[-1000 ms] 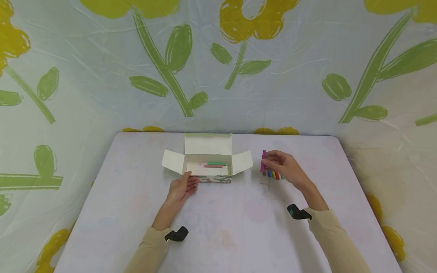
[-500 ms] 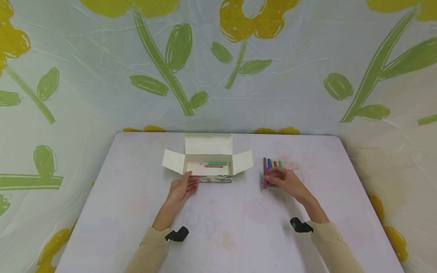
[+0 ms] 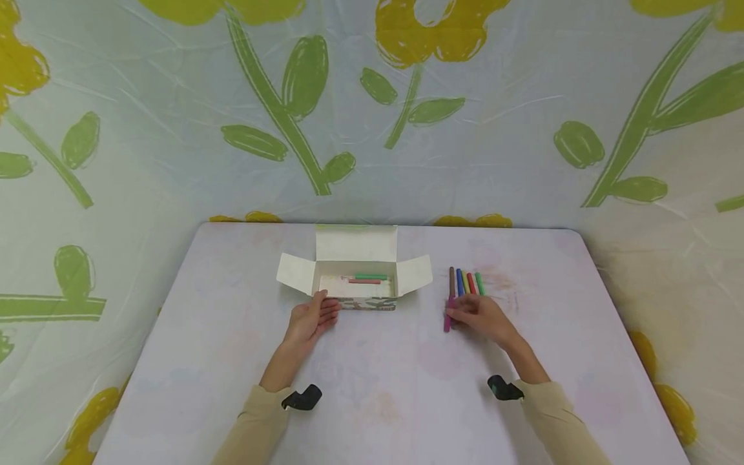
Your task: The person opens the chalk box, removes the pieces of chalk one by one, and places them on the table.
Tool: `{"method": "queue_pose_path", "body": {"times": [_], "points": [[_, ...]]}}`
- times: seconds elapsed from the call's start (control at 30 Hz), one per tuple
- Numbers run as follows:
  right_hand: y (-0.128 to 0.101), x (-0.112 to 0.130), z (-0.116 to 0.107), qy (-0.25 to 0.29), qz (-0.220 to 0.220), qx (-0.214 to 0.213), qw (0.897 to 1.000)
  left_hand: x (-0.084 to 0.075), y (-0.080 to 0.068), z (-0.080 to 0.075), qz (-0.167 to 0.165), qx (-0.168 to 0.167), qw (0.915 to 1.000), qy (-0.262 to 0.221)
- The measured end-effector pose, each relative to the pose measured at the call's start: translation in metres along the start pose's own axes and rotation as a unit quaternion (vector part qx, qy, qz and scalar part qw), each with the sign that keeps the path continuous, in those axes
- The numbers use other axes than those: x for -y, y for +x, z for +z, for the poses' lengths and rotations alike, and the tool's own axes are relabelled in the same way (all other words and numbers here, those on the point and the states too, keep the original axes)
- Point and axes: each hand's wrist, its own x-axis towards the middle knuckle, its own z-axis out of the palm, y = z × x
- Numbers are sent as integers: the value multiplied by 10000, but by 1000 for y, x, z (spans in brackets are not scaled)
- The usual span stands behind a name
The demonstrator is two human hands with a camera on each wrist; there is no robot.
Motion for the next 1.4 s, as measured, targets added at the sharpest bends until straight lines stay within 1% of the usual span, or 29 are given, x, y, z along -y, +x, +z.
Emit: {"method": "queue_pose_path", "body": {"times": [0.17, 0.27, 0.4, 0.5, 0.6, 0.77, 0.9, 1.03, 1.17, 1.4], "points": [[5, 4, 8, -350, -1, -301, 9989, -1, 0, 0, -29, -16, 10000, 19], [6, 7, 11, -460, -1, -404, 9981, -1, -1, 1, -53, -6, 10000, 13], [6, 9, 10, -610, -94, -483, 9969, -2, -2, 1, -69, -3, 10000, 19], [6, 11, 5, -715, -111, -596, 9956, -2, -2, 1, -93, 12, 10000, 23], [6, 15, -2, -597, -136, -650, 9960, -1, -1, 0, -85, 22, 10000, 26], [7, 28, -13, -183, -105, -591, 9980, 1, 1, 0, -25, 24, 10000, 38], [8, 40, -22, -194, -99, -650, 9976, 1, 1, 0, -14, -1, 10000, 57], [10, 54, -29, -248, -222, -686, 9971, 1, 0, 0, -11, -28, 10000, 62], [14, 69, -36, -132, -456, -636, 9968, 0, 0, 0, -22, -18, 10000, 24], [23, 91, -39, -46, -700, -667, 9953, 1, 0, 0, -13, -4, 10000, 18]]}}
